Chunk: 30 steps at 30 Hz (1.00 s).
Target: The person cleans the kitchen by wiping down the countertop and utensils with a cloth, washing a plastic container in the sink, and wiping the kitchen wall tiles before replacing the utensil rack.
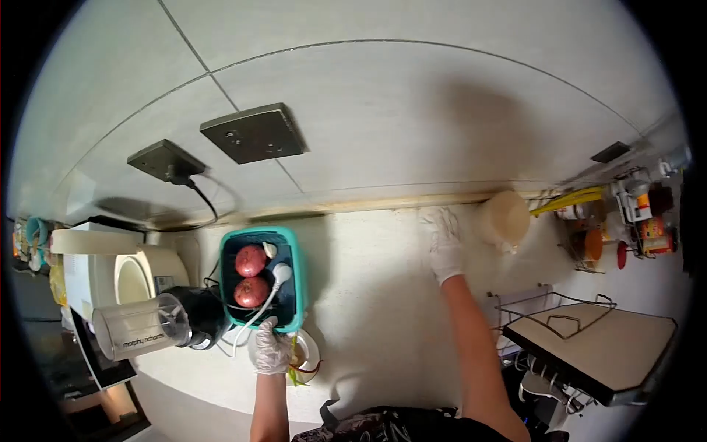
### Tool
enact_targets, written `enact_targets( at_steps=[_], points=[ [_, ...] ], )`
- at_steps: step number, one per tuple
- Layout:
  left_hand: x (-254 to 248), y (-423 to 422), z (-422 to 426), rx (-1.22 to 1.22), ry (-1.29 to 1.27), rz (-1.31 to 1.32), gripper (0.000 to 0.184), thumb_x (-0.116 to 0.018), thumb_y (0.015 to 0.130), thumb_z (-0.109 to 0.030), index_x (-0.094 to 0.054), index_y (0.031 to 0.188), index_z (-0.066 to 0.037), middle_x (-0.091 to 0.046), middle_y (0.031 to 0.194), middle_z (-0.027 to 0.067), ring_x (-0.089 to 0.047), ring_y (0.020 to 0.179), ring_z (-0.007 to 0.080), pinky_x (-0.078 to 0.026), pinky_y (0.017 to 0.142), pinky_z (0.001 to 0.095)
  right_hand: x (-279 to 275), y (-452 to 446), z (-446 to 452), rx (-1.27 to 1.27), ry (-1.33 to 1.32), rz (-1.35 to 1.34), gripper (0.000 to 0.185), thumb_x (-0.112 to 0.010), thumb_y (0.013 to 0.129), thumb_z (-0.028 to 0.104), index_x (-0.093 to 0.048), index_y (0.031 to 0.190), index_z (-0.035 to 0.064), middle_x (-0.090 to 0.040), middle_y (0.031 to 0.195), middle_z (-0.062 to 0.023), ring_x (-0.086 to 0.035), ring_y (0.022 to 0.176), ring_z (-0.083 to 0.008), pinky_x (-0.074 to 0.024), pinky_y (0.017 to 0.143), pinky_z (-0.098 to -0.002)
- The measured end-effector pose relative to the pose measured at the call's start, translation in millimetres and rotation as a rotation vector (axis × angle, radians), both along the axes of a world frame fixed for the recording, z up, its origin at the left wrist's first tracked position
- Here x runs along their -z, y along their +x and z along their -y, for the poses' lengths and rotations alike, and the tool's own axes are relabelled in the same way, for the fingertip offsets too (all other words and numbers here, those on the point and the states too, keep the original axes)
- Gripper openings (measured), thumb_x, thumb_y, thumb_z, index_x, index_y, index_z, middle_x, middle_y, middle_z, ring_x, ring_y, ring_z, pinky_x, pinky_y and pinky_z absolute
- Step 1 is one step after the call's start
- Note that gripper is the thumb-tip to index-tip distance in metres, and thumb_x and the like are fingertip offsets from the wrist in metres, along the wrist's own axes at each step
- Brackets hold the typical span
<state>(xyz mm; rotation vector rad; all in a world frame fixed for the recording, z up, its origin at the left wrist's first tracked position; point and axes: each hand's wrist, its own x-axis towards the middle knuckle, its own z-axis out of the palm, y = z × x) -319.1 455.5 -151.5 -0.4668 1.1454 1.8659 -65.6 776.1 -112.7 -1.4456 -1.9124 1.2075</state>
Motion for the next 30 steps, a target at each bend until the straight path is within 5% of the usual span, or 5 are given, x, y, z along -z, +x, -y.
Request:
enact_targets(
  at_steps=[11,13,21,25,30],
  points=[
    [4,-33,-52,0.062,0.036,-0.064,0.026,-0.060,0.082,-0.004,-0.057,0.108,-0.003,-0.063,0.105,0.0103,-0.063,0.089,0.0232,-0.055,0.079,0.0380,-1,-40,77,-0.755,0.199,0.392,0.026,-0.049,0.082,0.021,-0.059,0.102,0.0088,-0.061,0.105,-0.0106,-0.055,0.105,-0.0268,-0.0450,0.087,-0.0367],
    [19,-40,-52,0.054,0.055,-0.057,0.027,-0.059,0.081,-0.004,-0.056,0.109,-0.002,-0.062,0.107,0.0106,-0.061,0.093,0.0247,-0.052,0.084,0.0392,136,-1,24,-0.256,0.781,0.229,0.036,-0.048,0.085,0.027,-0.058,0.114,0.0089,-0.058,0.112,-0.0092,-0.055,0.098,-0.0236,-0.0460,0.084,-0.0346],
    [35,-38,-52,0.006,-0.097,0.015,0.024,-0.060,0.083,-0.009,-0.058,0.106,-0.003,-0.062,0.105,0.0098,-0.060,0.092,0.0234,-0.055,0.075,0.0364,120,-1,118,-0.337,0.806,1.228,0.052,-0.041,0.089,0.022,-0.037,0.134,-0.0019,-0.040,0.138,-0.0146,-0.038,0.127,-0.0221,-0.0310,0.104,-0.0323],
    [5,-11,-63,0.035,0.011,0.154,0.041,-0.067,0.082,-0.017,-0.051,0.113,0.004,-0.055,0.115,0.0172,-0.054,0.104,0.0305,-0.049,0.090,0.0434,85,43,250,-0.966,0.450,0.207,0.046,-0.049,0.085,0.025,-0.049,0.129,0.0153,-0.044,0.137,-0.0102,-0.038,0.128,-0.0229,-0.0261,0.108,-0.0397],
    [-31,32,-16,0.376,-0.028,-0.075,0.026,-0.063,0.083,-0.013,-0.054,0.097,0.007,-0.059,0.101,0.0185,-0.056,0.100,0.0295,-0.048,0.090,0.0374,55,75,139,-0.461,0.314,0.626,0.043,-0.051,0.082,0.021,-0.050,0.124,0.0133,-0.051,0.127,-0.0101,-0.049,0.114,-0.0279,-0.0378,0.096,-0.0377]
  ],
)
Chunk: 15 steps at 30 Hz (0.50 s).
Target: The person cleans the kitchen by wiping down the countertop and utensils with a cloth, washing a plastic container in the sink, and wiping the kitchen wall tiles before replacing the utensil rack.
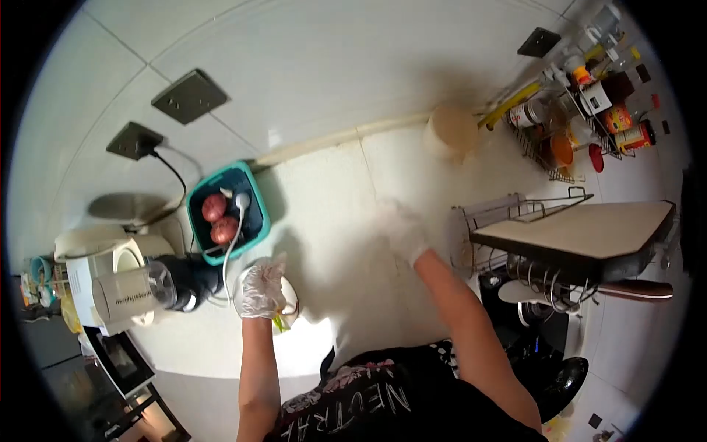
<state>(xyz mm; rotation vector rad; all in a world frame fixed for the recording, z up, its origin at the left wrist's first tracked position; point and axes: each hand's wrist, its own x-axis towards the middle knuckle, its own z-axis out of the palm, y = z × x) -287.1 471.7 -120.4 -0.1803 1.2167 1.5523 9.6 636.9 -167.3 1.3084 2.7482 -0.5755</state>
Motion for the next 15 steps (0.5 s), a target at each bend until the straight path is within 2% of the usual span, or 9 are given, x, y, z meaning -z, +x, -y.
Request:
enact_targets(
  at_steps=[1,2,4,6,7,8,12,14,15],
  points=[
    [-8,10,16,0.115,0.067,-0.030,0.014,-0.059,0.083,-0.011,-0.058,0.090,0.002,-0.062,0.093,0.0128,-0.059,0.097,0.0257,-0.047,0.088,0.0321,47,3,-12,0.199,0.233,-0.144,0.045,-0.050,0.082,0.021,-0.047,0.126,0.0083,-0.050,0.127,-0.0116,-0.048,0.115,-0.0271,-0.0368,0.097,-0.0377],
    [-13,18,30,0.106,0.046,0.048,0.014,-0.059,0.084,-0.012,-0.060,0.091,0.000,-0.062,0.096,0.0109,-0.059,0.100,0.0244,-0.047,0.087,0.0307,34,-19,-16,0.277,0.456,-0.139,0.051,-0.049,0.083,0.023,-0.040,0.131,0.0065,-0.048,0.128,-0.0142,-0.046,0.117,-0.0272,-0.0337,0.100,-0.0386],
    [-46,46,59,0.109,0.061,-0.069,0.016,-0.059,0.084,-0.012,-0.060,0.095,-0.001,-0.062,0.096,0.0100,-0.059,0.102,0.0242,-0.047,0.085,0.0305,3,-58,30,0.362,-0.070,0.017,0.051,-0.048,0.082,0.019,-0.041,0.130,0.0059,-0.047,0.128,-0.0175,-0.042,0.122,-0.0252,-0.0329,0.101,-0.0379],
    [-60,59,91,0.081,-0.080,-0.107,0.023,-0.059,0.084,-0.012,-0.058,0.103,0.001,-0.064,0.096,0.0110,-0.060,0.101,0.0239,-0.048,0.084,0.0303,31,-77,113,-0.165,0.373,-0.469,0.042,-0.053,0.076,0.016,-0.055,0.117,0.0090,-0.056,0.111,-0.0154,-0.055,0.102,-0.0257,-0.0452,0.082,-0.0394],
    [-59,62,113,0.064,-0.099,-0.094,0.026,-0.059,0.084,-0.013,-0.057,0.105,0.002,-0.064,0.098,0.0130,-0.061,0.099,0.0244,-0.049,0.083,0.0308,-51,-91,134,-0.117,-0.470,-0.012,0.043,-0.056,0.075,0.021,-0.055,0.117,0.0098,-0.056,0.111,-0.0130,-0.054,0.105,-0.0216,-0.0484,0.080,-0.0375],
    [-57,66,133,0.043,-0.113,-0.083,0.030,-0.060,0.083,-0.014,-0.055,0.108,0.003,-0.064,0.100,0.0149,-0.062,0.097,0.0250,-0.050,0.081,0.0313,-50,-81,177,-0.346,-0.431,0.136,0.040,-0.056,0.076,0.021,-0.056,0.115,0.0148,-0.056,0.119,-0.0076,-0.051,0.113,-0.0197,-0.0487,0.085,-0.0348],
    [-13,61,198,0.056,-0.193,0.015,0.033,-0.054,0.087,-0.014,-0.050,0.112,0.006,-0.063,0.099,0.0213,-0.064,0.091,0.0270,-0.052,0.075,0.0317,78,-19,214,-1.240,-0.246,-0.744,0.042,-0.056,0.075,0.019,-0.056,0.116,0.0235,-0.056,0.121,-0.0012,-0.051,0.114,-0.0239,-0.0470,0.087,-0.0382],
    [1,60,211,0.052,-0.179,0.038,0.032,-0.052,0.088,-0.013,-0.049,0.113,0.006,-0.063,0.101,0.0223,-0.063,0.090,0.0266,-0.052,0.075,0.0316,-9,-20,140,-0.859,-0.403,0.078,0.046,-0.057,0.077,0.023,-0.054,0.122,0.0237,-0.052,0.128,-0.0017,-0.044,0.121,-0.0215,-0.0409,0.095,-0.0399],
    [18,55,221,0.147,-0.144,-0.063,0.034,-0.059,0.085,-0.021,-0.055,0.107,0.003,-0.061,0.108,0.0230,-0.060,0.102,0.0321,-0.051,0.081,0.0341,-78,-31,107,-0.520,-0.454,0.146,0.041,-0.045,0.086,0.026,-0.050,0.124,0.0136,-0.044,0.136,-0.0035,-0.040,0.123,-0.0187,-0.0337,0.100,-0.0389]
  ],
)
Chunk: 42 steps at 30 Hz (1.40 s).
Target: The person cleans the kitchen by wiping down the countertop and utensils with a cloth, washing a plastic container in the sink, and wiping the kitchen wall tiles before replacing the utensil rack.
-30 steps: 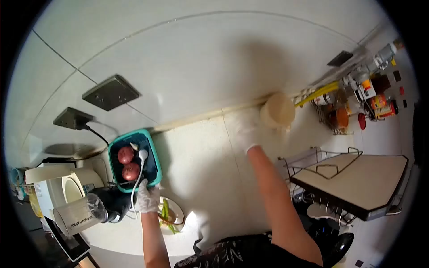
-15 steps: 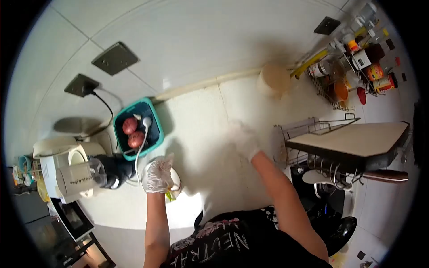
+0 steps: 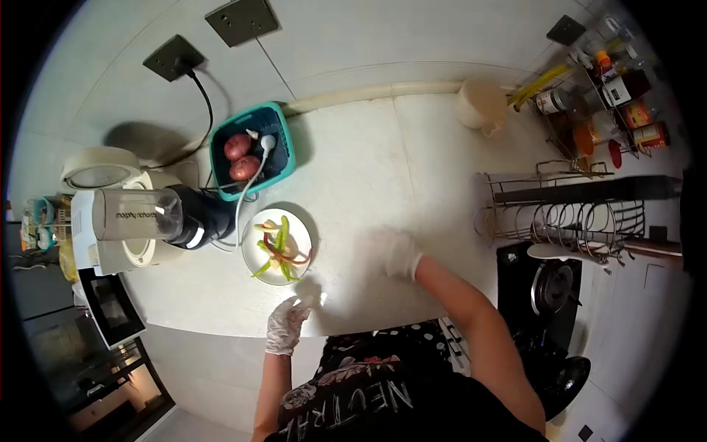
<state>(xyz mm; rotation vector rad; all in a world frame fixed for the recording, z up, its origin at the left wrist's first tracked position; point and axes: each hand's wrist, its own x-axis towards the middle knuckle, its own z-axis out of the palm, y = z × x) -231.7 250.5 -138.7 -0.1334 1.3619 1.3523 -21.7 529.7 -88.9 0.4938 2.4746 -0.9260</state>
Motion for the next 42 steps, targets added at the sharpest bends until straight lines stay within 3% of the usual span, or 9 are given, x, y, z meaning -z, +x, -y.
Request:
enact_targets(
  at_steps=[4,7,10,12,14,20,23,32,42],
  points=[
    [-10,7,-18,0.017,0.133,-0.029,0.034,-0.054,0.089,-0.020,-0.051,0.112,0.005,-0.062,0.106,0.0174,-0.063,0.091,0.0226,-0.052,0.074,0.0296,123,-52,31,0.731,0.831,-0.445,0.046,-0.047,0.082,0.021,-0.048,0.127,0.0094,-0.046,0.135,-0.0069,-0.038,0.127,-0.0210,-0.0299,0.105,-0.0392],
    [8,6,-36,0.127,0.131,-0.011,0.031,-0.054,0.087,-0.019,-0.054,0.110,0.002,-0.064,0.099,0.0147,-0.064,0.090,0.0215,-0.053,0.071,0.0292,31,-48,104,0.381,0.031,-0.070,0.028,-0.056,0.079,0.022,-0.059,0.107,0.0176,-0.045,0.131,-0.0051,-0.039,0.126,-0.0232,-0.0323,0.103,-0.0353],
    [10,28,-74,0.648,0.283,-0.615,0.033,-0.051,0.090,-0.018,-0.050,0.115,0.003,-0.058,0.109,0.0132,-0.062,0.088,0.0182,-0.052,0.071,0.0286,110,45,150,0.017,0.258,-0.741,0.043,-0.057,0.081,0.027,-0.054,0.121,0.0120,-0.046,0.132,-0.0073,-0.045,0.119,-0.0238,-0.0363,0.101,-0.0380],
    [-16,63,-128,0.641,0.266,-0.366,0.034,-0.049,0.092,-0.020,-0.049,0.118,0.002,-0.057,0.109,0.0112,-0.060,0.092,0.0164,-0.050,0.076,0.0282,126,103,137,0.954,-1.160,-0.695,0.042,-0.051,0.087,0.024,-0.049,0.127,0.0110,-0.047,0.132,-0.0102,-0.047,0.117,-0.0224,-0.0388,0.099,-0.0389],
    [-21,103,-169,0.608,0.167,-0.064,0.038,-0.049,0.093,-0.024,-0.048,0.121,0.001,-0.058,0.105,0.0093,-0.059,0.094,0.0153,-0.048,0.080,0.0282,92,164,124,0.846,-0.066,-0.532,0.036,-0.042,0.093,0.020,-0.049,0.127,0.0104,-0.051,0.128,-0.0109,-0.049,0.115,-0.0217,-0.0411,0.097,-0.0377],
    [60,232,-280,0.743,0.190,0.114,0.050,-0.059,0.088,-0.032,-0.046,0.125,-0.001,-0.058,0.109,0.0081,-0.056,0.092,0.0152,-0.047,0.082,0.0292,52,192,97,1.826,0.218,-0.413,0.027,-0.042,0.094,0.018,-0.061,0.110,0.0056,-0.055,0.121,-0.0118,-0.051,0.110,-0.0253,-0.0400,0.097,-0.0352],
    [89,257,-320,0.856,0.273,0.071,0.037,-0.056,0.090,-0.029,-0.050,0.117,-0.005,-0.059,0.104,0.0063,-0.058,0.089,0.0160,-0.049,0.078,0.0300,43,219,66,1.637,-1.484,-1.902,0.031,-0.044,0.094,0.023,-0.055,0.118,0.0066,-0.054,0.122,-0.0096,-0.049,0.113,-0.0269,-0.0375,0.099,-0.0364],
    [80,255,-336,0.953,0.385,0.426,0.034,-0.058,0.089,-0.029,-0.049,0.115,-0.009,-0.058,0.109,0.0037,-0.057,0.097,0.0178,-0.050,0.077,0.0362,64,210,1,1.830,-0.174,-1.336,0.027,-0.055,0.089,0.015,-0.051,0.110,-0.0015,-0.054,0.114,-0.0131,-0.054,0.103,-0.0223,-0.0457,0.089,-0.0353],
    [68,277,-329,0.898,0.251,-0.087,0.033,-0.046,0.092,-0.033,-0.052,0.109,-0.005,-0.060,0.095,0.0065,-0.060,0.078,0.0187,-0.051,0.066,0.0321,34,196,-7,2.077,0.091,-1.060,0.025,-0.059,0.086,0.016,-0.059,0.101,-0.0035,-0.066,0.088,-0.0133,-0.066,0.073,-0.0260,-0.0561,0.066,-0.0356]
  ],
)
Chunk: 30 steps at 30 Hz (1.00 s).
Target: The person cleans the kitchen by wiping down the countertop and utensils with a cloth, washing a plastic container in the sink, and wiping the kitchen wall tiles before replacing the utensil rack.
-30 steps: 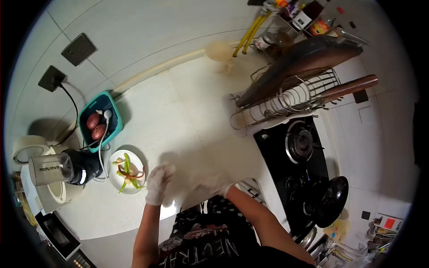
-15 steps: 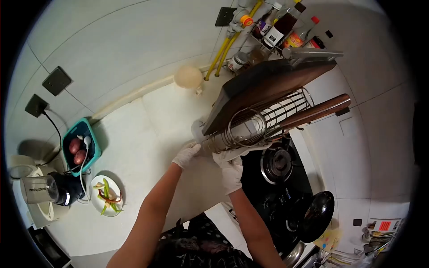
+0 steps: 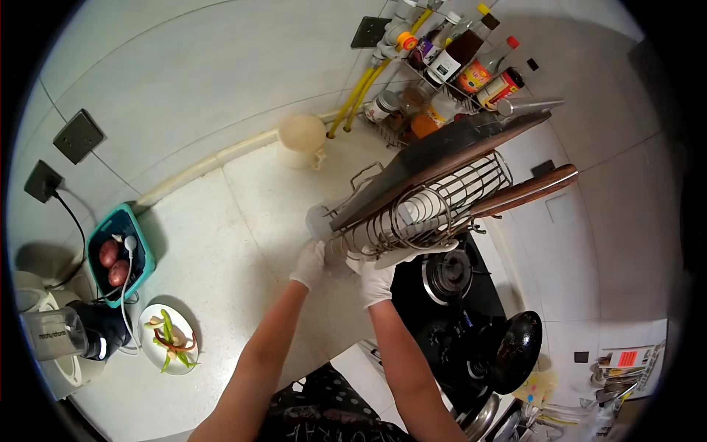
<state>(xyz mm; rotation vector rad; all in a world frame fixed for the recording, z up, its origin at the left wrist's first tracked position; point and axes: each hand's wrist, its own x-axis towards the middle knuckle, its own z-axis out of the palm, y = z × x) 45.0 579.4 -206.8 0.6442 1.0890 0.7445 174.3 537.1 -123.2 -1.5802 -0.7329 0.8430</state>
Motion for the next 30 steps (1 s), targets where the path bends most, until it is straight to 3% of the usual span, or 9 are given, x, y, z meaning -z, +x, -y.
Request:
enact_targets(
  at_steps=[5,7,9,13,14,19,21,26,30],
  points=[
    [-18,0,5,-0.066,0.068,-0.611,0.025,-0.045,0.091,-0.024,-0.055,0.095,-0.001,-0.059,0.074,0.0077,-0.056,0.067,0.0180,-0.045,0.060,0.0338,-28,-14,-6,0.090,-0.034,-0.218,0.025,-0.056,0.087,0.011,-0.052,0.111,0.0030,-0.059,0.099,-0.0162,-0.062,0.079,-0.0291,-0.0535,0.071,-0.0435],
    [-5,-22,27,-0.187,0.145,-0.465,0.026,-0.046,0.091,-0.024,-0.056,0.093,0.000,-0.057,0.074,0.0052,-0.052,0.066,0.0146,-0.043,0.061,0.0328,-13,-17,-8,0.163,0.050,-0.535,0.034,-0.058,0.087,0.010,-0.043,0.117,0.0052,-0.051,0.111,-0.0159,-0.057,0.089,-0.0324,-0.0467,0.079,-0.0547],
    [6,-44,45,-0.300,0.220,-0.368,0.022,-0.047,0.090,-0.020,-0.056,0.091,0.000,-0.055,0.072,0.0037,-0.049,0.064,0.0126,-0.042,0.061,0.0317,84,26,-10,0.160,0.341,-0.967,0.024,-0.045,0.093,0.011,-0.049,0.116,0.0076,-0.052,0.108,-0.0213,-0.062,0.078,-0.0332,-0.0555,0.067,-0.0430],
    [2,-69,51,-0.327,0.303,-0.369,0.012,-0.047,0.089,-0.012,-0.053,0.087,-0.002,-0.051,0.068,0.0006,-0.046,0.062,0.0100,-0.041,0.058,0.0282,-28,-21,-6,0.097,-0.267,0.104,0.029,-0.060,0.086,0.023,-0.052,0.102,0.0003,-0.061,0.087,-0.0128,-0.063,0.074,-0.0258,-0.0547,0.064,-0.0354],
    [-3,-82,51,-0.292,0.305,-0.412,0.012,-0.046,0.089,-0.011,-0.053,0.087,-0.002,-0.050,0.068,-0.0008,-0.045,0.062,0.0090,-0.040,0.057,0.0270,4,-10,-12,0.145,0.128,-0.490,0.033,-0.068,0.080,0.023,-0.054,0.097,-0.0009,-0.061,0.078,-0.0073,-0.062,0.070,-0.0199,-0.0537,0.061,-0.0307],
    [18,-150,66,-0.402,0.388,-0.113,0.009,-0.047,0.089,-0.008,-0.054,0.089,-0.004,-0.049,0.072,-0.0049,-0.043,0.064,0.0056,-0.039,0.056,0.0223,53,16,-12,0.036,0.210,-0.347,0.022,-0.064,0.082,0.016,-0.051,0.093,0.0011,-0.055,0.079,-0.0072,-0.053,0.071,-0.0144,-0.0488,0.063,-0.0285],
    [29,-172,75,-0.412,0.316,-0.089,0.009,-0.047,0.089,-0.008,-0.056,0.091,-0.005,-0.048,0.073,-0.0059,-0.043,0.064,0.0043,-0.038,0.055,0.0209,63,32,-8,0.035,0.337,-0.773,0.019,-0.061,0.084,0.014,-0.050,0.092,0.0020,-0.052,0.080,-0.0060,-0.052,0.076,-0.0138,-0.0466,0.068,-0.0269],
    [-6,-250,119,-0.523,0.227,-0.236,0.008,-0.049,0.089,-0.011,-0.055,0.084,-0.008,-0.046,0.069,-0.0071,-0.041,0.062,0.0029,-0.034,0.052,0.0178,52,-31,77,-0.161,-0.048,0.689,0.035,-0.050,0.090,0.028,-0.049,0.110,-0.0003,-0.052,0.104,-0.0170,-0.051,0.100,-0.0300,-0.0409,0.089,-0.0417],
    [-106,-285,159,-0.646,0.271,-0.302,0.017,-0.049,0.089,-0.021,-0.056,0.087,-0.005,-0.049,0.078,-0.0003,-0.044,0.069,0.0089,-0.039,0.062,0.0249,23,-115,90,-0.733,-0.294,1.476,0.057,-0.047,0.088,0.036,-0.040,0.126,-0.0059,-0.032,0.135,-0.0281,-0.023,0.129,-0.0452,-0.0163,0.108,-0.0507]
  ],
)
